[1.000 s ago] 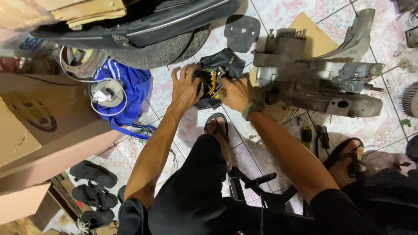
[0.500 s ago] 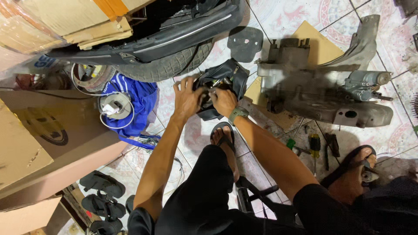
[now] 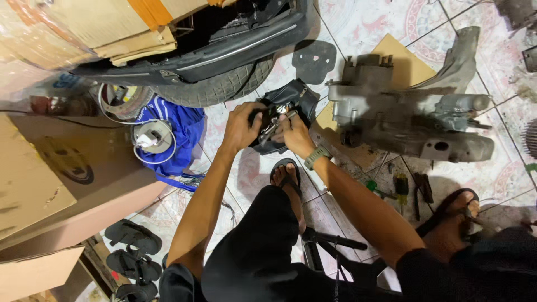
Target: The person sits on a low chair and works on a disassembled engine block placed on a piece of cardboard on the floor. They use a screwdriver to remove a bolt, then use their hands to remove a small internal component from the engine block. They then reach into a tool bag to retrieve another tool.
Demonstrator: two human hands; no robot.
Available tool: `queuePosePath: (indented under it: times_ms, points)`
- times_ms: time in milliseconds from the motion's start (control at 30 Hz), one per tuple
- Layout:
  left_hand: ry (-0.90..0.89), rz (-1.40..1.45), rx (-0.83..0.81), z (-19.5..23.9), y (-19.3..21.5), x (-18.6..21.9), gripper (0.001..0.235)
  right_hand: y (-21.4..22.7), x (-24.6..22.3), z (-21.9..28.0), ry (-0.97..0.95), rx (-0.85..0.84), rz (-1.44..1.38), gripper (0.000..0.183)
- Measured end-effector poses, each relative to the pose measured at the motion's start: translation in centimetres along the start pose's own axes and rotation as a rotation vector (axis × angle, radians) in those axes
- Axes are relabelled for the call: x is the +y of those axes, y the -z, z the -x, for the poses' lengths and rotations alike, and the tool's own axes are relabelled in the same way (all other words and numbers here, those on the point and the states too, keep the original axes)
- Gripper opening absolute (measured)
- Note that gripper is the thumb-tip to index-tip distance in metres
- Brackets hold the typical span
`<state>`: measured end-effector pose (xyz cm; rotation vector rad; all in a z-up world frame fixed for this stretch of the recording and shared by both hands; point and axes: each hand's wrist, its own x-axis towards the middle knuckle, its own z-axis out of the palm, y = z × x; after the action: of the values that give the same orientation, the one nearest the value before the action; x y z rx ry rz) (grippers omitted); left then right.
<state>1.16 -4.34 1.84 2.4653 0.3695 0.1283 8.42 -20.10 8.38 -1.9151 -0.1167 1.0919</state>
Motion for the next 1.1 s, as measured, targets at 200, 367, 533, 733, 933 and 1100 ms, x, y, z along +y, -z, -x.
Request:
queuePosePath:
  times_ms: [200,367,533,733,933,1100]
  points:
    - [-0.155,0.019,-0.228,-3.9,5.3,10.6,0.018,8.0,-1.6,6.6,0.093,0.017,-0.06,0.043]
    - [-0.357,-0.168,-0.452,-8.1,7.3,20.5,0.019,18.3,0.6,10.3,0.532,0.073,0.097,0.026]
    - [-0.563,-0.23,-0.389,-10.1,5.1,29.6,0.021,30.1,-1.8,20.3,0.335,0.193,0.152,0.028]
    - [-0.519,-0.035,-0.323,-10.8,0.1,35.4,0.023,36.9,-1.4,20.7,0.148,0.356,0.575,0.037]
    - [-0.326,-0.015,-0.31,-11.4,-7.4,33.4,0.02,37.7,7.4,12.5,0.304,0.448,0.911,0.014]
    - [-0.15,-0.139,-0.346,-11.8,-8.4,32.6,0.025,37.5,8.7,9.8,0.31,0.382,0.945,0.015]
